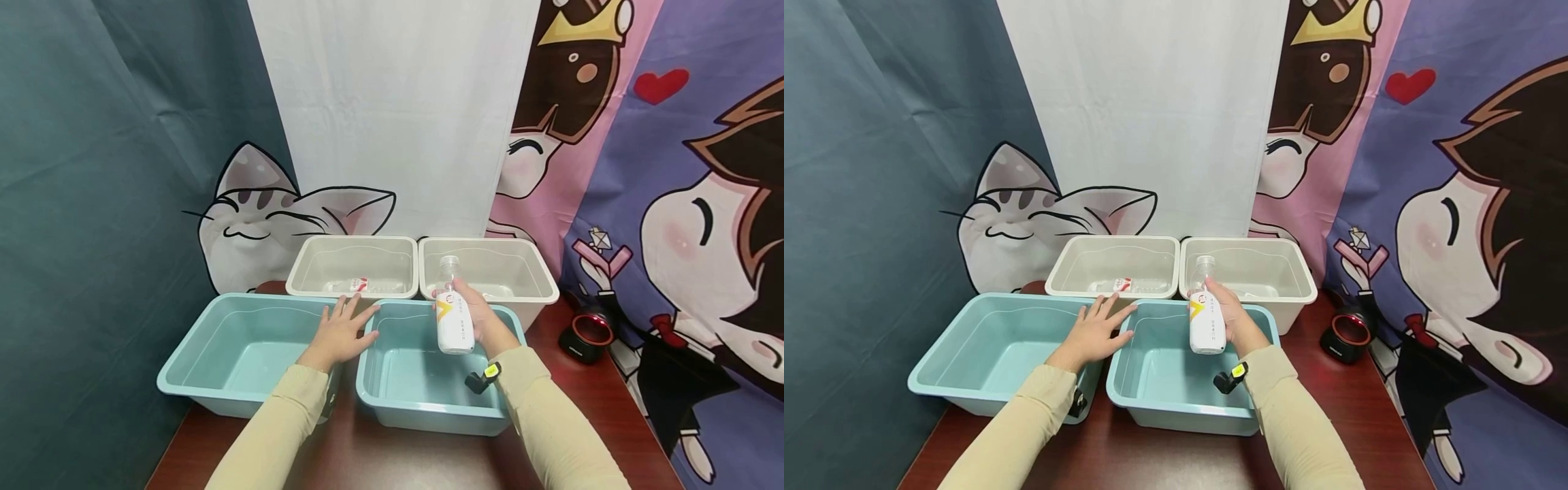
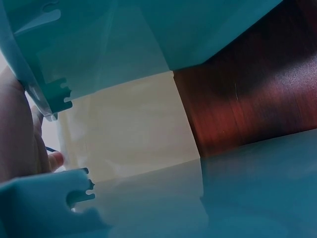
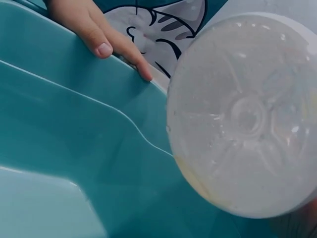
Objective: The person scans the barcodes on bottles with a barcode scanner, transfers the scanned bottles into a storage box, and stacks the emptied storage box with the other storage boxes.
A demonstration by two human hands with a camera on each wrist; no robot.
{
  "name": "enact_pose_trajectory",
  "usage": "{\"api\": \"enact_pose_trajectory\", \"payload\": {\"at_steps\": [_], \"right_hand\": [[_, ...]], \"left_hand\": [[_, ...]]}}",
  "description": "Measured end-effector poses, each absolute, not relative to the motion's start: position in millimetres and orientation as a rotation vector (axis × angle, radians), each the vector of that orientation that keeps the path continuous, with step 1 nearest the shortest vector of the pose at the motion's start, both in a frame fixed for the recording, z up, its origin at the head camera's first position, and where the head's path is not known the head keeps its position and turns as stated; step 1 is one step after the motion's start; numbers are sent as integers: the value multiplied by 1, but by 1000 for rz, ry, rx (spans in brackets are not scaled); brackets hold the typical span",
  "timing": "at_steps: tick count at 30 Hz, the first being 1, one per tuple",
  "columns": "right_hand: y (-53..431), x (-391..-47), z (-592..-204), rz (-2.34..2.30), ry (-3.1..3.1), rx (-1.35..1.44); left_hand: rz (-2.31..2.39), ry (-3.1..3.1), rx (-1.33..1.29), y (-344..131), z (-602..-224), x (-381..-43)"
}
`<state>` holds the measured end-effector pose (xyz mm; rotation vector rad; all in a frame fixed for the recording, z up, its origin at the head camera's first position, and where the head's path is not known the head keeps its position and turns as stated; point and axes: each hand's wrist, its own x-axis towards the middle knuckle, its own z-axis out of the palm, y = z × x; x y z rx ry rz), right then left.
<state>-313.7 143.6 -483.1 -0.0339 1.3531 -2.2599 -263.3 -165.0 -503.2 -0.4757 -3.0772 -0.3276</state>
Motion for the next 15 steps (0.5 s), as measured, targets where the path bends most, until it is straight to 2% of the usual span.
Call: {"api": "enact_pose_trajectory", "payload": {"at_steps": [5,15], "right_hand": [[145,-314,-484,-2233,1377,-111],[149,-316,-481,-2305,1323,-56]], "left_hand": [[-331,-3084,-479,-165,-503,-263],[-347,-3081,-478,-166,-503,-264]]}}
